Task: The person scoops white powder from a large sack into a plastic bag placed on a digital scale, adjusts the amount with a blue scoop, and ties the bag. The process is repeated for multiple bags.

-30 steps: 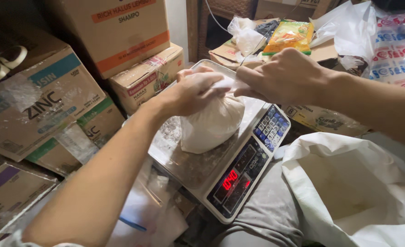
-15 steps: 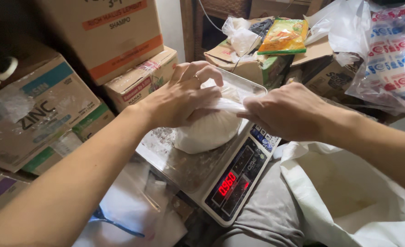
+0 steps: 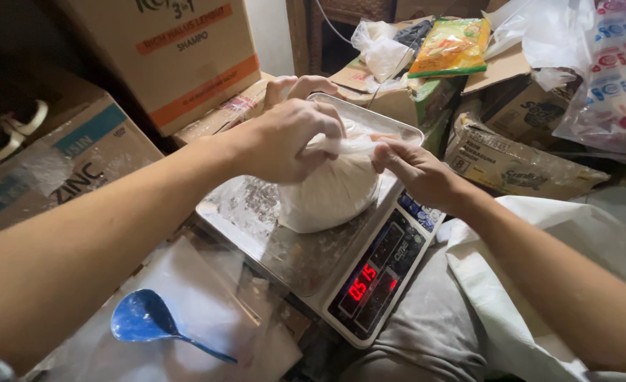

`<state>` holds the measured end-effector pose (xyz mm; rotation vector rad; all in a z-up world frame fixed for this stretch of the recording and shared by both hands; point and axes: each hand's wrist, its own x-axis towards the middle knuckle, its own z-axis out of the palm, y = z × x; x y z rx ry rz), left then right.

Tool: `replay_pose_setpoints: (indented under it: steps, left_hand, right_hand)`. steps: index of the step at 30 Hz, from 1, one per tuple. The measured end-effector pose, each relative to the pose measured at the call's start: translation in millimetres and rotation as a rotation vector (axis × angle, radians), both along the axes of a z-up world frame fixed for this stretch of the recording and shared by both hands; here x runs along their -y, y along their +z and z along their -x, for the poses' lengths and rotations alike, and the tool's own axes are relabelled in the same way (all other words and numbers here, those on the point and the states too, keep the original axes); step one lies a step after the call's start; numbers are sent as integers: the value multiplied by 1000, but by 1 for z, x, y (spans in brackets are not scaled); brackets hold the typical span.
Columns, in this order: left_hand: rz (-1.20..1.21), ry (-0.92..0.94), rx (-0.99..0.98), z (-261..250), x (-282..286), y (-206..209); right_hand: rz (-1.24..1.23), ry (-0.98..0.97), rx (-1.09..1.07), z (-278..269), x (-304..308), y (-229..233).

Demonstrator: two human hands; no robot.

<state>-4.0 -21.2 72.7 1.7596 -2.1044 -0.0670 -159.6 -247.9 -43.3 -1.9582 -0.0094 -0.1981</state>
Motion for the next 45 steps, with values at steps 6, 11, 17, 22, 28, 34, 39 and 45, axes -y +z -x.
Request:
replay_pose_setpoints:
  steps: [6,11,17,22,28,34,39,45]
  left_hand:
    - [-253,392,-305,-3,36,17]
    - [-384,630,-778,-15,89,37]
    - [-457,751,-1364,-37,95,11]
    - [-256,826,-1598,-51,79,-3]
    - [-30,898,-1720,-41,87,-10]
    - [213,980,-1742,-10,94,-11]
    - [341,1001,-1666,11,72,5]
    - [147,627,-1620,13,27,7]
  right_hand:
    - [-344,-41,120,-13,-20,9]
    - [-318,191,137,-13,-36,23]
    - [-1093,558,-86,10,-85,6]
    - [-1632,623,-77,1,-106,13]
    - [-1620,308,-103,-28,-93,36]
    - [-710,-138,-206,-25,-70,74]
    - [441,-297,99,-26,-62,104]
    - [604,-164,367,-18,-44,104]
